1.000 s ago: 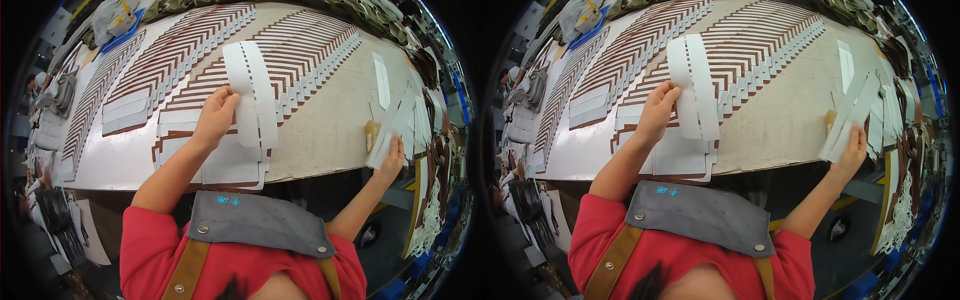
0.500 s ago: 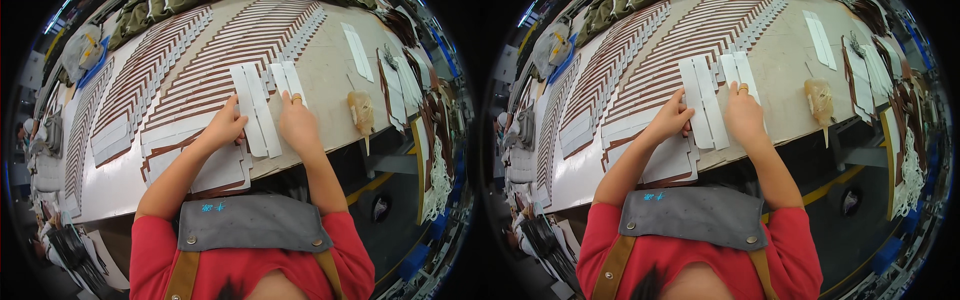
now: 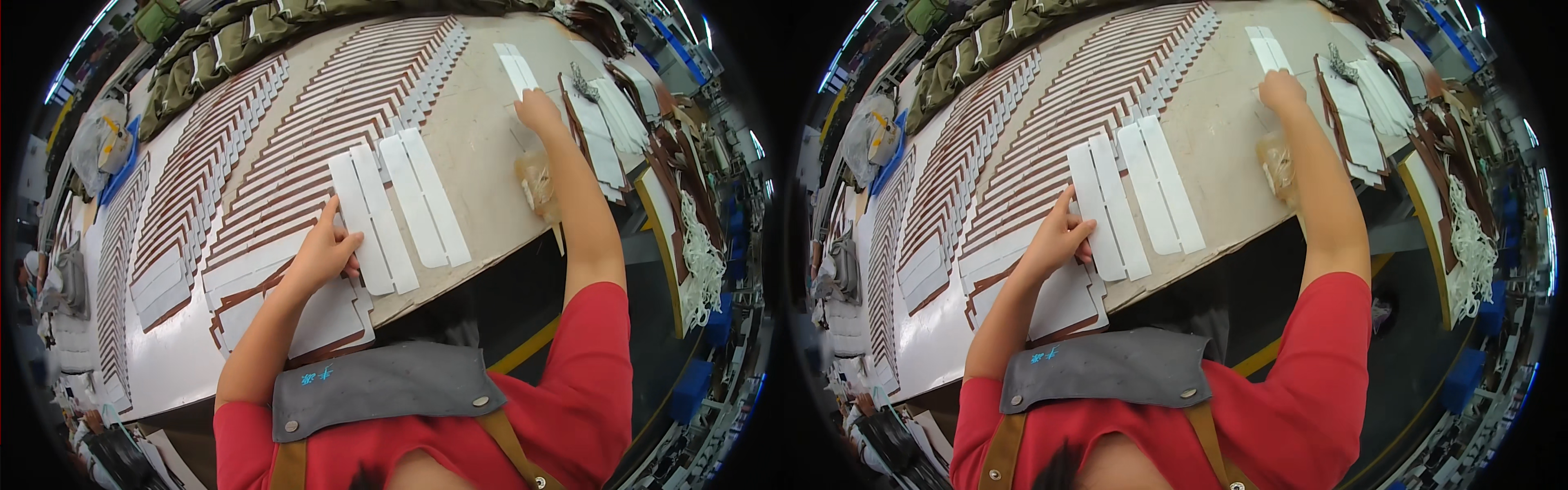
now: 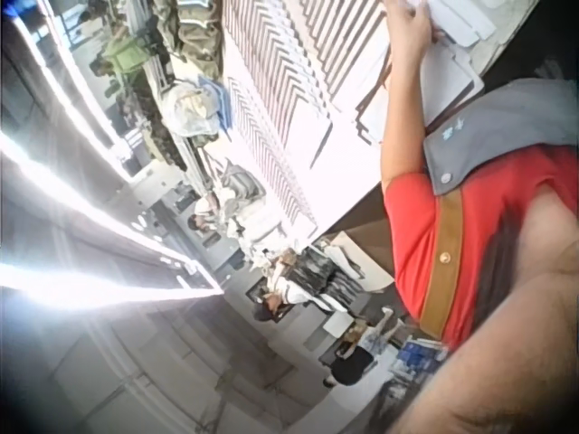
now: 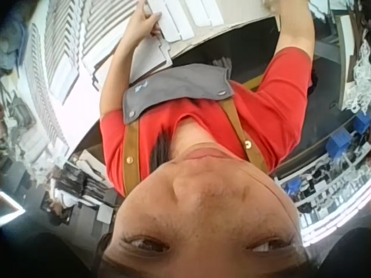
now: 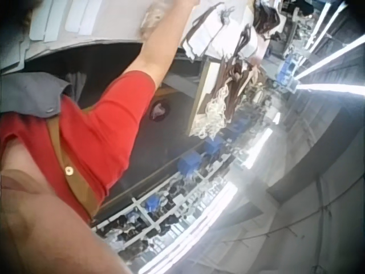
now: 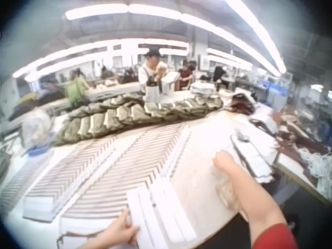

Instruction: The person applies glue from a squeeze bottle onto white rectangular mask blanks laid out on a table. They then pick up brown mask frames, align them with the glued blanks, and press them together to form assembled units. The person stacks the finished assemblies on the table and repeats the process with new blanks and frames.

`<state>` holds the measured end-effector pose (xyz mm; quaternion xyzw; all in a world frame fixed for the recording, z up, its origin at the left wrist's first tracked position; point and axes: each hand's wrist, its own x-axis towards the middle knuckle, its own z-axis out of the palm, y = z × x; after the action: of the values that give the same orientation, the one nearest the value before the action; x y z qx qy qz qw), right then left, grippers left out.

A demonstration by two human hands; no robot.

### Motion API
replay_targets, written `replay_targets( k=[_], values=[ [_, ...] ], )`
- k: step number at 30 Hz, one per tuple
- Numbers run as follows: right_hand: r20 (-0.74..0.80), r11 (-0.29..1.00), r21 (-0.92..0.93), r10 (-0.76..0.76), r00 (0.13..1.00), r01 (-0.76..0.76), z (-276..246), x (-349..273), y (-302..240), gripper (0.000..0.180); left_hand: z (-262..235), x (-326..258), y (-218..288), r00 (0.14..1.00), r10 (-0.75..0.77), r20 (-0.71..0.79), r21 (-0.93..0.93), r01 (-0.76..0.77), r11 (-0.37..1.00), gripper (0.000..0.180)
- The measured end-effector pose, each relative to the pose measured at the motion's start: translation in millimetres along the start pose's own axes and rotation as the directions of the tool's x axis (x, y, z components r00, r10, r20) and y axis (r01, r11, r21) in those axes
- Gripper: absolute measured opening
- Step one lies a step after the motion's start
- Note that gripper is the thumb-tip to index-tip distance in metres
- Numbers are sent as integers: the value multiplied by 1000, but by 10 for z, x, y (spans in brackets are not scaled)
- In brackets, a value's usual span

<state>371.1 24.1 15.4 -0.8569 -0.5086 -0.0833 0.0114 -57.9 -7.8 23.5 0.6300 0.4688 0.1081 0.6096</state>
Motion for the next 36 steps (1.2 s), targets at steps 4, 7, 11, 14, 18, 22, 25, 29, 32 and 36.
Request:
replay_targets(
  k=[4, 7, 11, 14, 18, 22, 25, 29, 32, 36],
  values=[
    [28, 1000, -9, 16, 999, -15, 327, 230, 302, 28, -15, -41, 87, 925, 309, -223, 541, -147, 828, 73],
    [42, 999, 26, 24, 999, -26, 378, 344, 340, 28, -22, 39, 313, 894, 394, -212, 615, -191, 765, 57],
    [33, 988, 129, 86, 996, -90, 415, 459, 668, 23, 314, 600, 748, 768, 637, 56, 651, -512, 560, 29],
    [194, 831, 515, 128, 973, -212, 310, 380, 674, 24, 732, 1377, 938, 551, 796, 251, 590, -739, 325, 21],
    [263, 477, 835, 89, 961, -273, 475, 327, 968, 22, 1532, 2198, 1376, 543, 750, 378, 610, -755, 240, 26],
    [264, 367, 888, 88, 960, -278, 384, 279, 796, 23, 2036, 2813, 1383, 505, 819, 273, 702, -687, 190, 31],
    [286, 141, 944, 104, 953, -298, 532, 266, 1026, 20, 2202, 2867, 1468, 643, 693, 326, 756, -618, 217, 32],
    [168, -285, 956, 347, 923, -66, 369, 266, 1746, 8, 2183, 2870, 1414, 615, 701, 360, 734, -651, 194, 31],
    [-55, -332, 856, 704, 708, 396, -326, 104, 2266, 10, 2145, 2845, 1456, 657, 652, 378, 769, -615, 173, 34],
    [-461, 261, 879, 679, 571, 399, -1342, -471, 1842, 19, 2128, 2899, 1602, 731, 613, 301, 650, -627, 429, 35]
  ],
)
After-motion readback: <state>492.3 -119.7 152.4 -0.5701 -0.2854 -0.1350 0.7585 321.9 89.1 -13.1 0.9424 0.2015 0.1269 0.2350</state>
